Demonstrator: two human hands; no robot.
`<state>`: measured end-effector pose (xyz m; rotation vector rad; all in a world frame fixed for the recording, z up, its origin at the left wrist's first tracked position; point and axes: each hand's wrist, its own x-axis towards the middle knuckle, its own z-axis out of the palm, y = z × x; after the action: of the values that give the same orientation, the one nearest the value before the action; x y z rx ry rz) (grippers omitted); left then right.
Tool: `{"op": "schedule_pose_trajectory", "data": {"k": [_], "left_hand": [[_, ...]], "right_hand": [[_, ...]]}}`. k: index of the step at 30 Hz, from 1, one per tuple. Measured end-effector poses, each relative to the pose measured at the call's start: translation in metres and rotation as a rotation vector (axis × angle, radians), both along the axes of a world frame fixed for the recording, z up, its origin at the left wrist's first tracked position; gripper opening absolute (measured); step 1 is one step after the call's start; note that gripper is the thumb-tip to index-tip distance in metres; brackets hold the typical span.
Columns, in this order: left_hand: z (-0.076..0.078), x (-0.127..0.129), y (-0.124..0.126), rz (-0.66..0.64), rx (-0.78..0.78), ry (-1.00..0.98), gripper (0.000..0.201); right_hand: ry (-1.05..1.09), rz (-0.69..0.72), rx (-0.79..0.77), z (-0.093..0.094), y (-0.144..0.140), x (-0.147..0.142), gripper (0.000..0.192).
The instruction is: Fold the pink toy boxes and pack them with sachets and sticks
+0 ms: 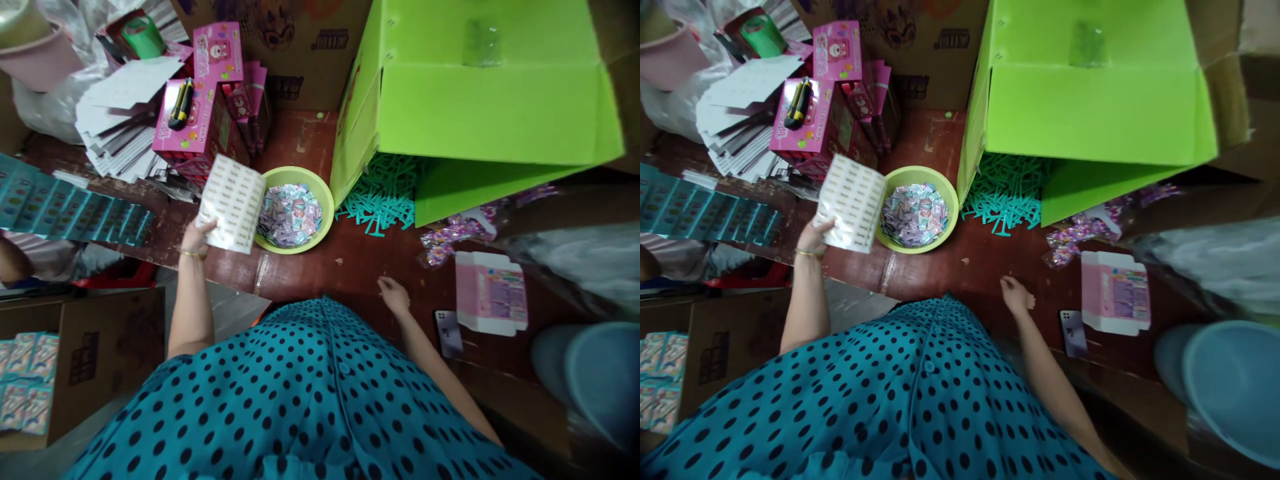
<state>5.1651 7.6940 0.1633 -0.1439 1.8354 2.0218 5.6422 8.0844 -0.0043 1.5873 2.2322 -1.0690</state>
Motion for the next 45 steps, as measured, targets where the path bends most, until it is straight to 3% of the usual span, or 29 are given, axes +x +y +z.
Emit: {"op": "schedule_pose_trajectory", "data": {"k": [2, 4, 5, 7, 10, 13, 19, 22, 25, 29, 35, 38, 41, 43, 45], "left_hand": [[-0.033, 0.033, -0.007, 0.044, -0.045, -0.163, 0.055], [-0.063, 0.067, -0.012, 0.105, -0.117, -0.305, 0.054], [-0.076, 0.082, -0.013, 0.123, -0.145, -0.343, 0.055], [-0.094, 0.107, -0.017, 0.139, -0.184, -0.392, 0.053], [-0.107, 0.123, -0.025, 0.136, -0.206, -0.444, 0.047], [-0.108, 0.122, -0.034, 0.120, -0.201, -0.480, 0.047], [-0.108, 0.111, -0.035, 0.041, -0.192, -0.552, 0.047], [-0.112, 0.109, -0.027, -0.021, -0.175, -0.606, 0.045], [-0.118, 0.108, -0.018, -0.052, -0.173, -0.653, 0.036], [-0.120, 0.109, -0.016, -0.083, -0.179, -0.690, 0.034], [-0.117, 0.123, -0.014, -0.161, -0.133, -0.737, 0.045], [-0.125, 0.128, -0.003, -0.144, -0.144, -0.721, 0.046], [-0.133, 0.131, 0.006, -0.121, -0.177, -0.662, 0.041], [-0.131, 0.133, 0.007, -0.133, -0.184, -0.617, 0.038], [-0.123, 0.135, 0.003, -0.164, -0.187, -0.582, 0.036]], "right_hand": [[0.171, 0.146, 0.015, 0.005, -0.020, -0.080, 0.041], [0.377, 0.526, 0.082, 0.009, -0.041, -0.167, 0.043], [0.382, 0.707, 0.112, 0.009, -0.050, -0.209, 0.043], [0.375, 0.823, 0.113, 0.006, -0.061, -0.278, 0.040], [0.316, 0.865, 0.153, -0.006, -0.066, -0.337, 0.052], [0.281, 0.888, 0.215, -0.019, -0.063, -0.353, 0.075], [0.263, 0.879, 0.268, -0.022, -0.047, -0.362, 0.066], [0.240, 0.726, 0.269, -0.019, -0.029, -0.369, 0.060], [0.293, 0.562, 0.192, -0.018, -0.015, -0.371, 0.053], [0.388, 0.547, 0.108, -0.014, -0.014, -0.371, 0.033], [0.514, 0.486, -0.054, 0.011, -0.022, -0.352, 0.040], [0.580, 0.515, -0.122, 0.033, -0.012, -0.304, 0.039], [0.657, 0.592, -0.053, 0.047, -0.005, -0.221, 0.035], [0.605, 0.641, 0.086, 0.042, -0.012, -0.155, 0.035], [0.434, 0.686, 0.200, 0.023, -0.029, -0.090, 0.046]]}}
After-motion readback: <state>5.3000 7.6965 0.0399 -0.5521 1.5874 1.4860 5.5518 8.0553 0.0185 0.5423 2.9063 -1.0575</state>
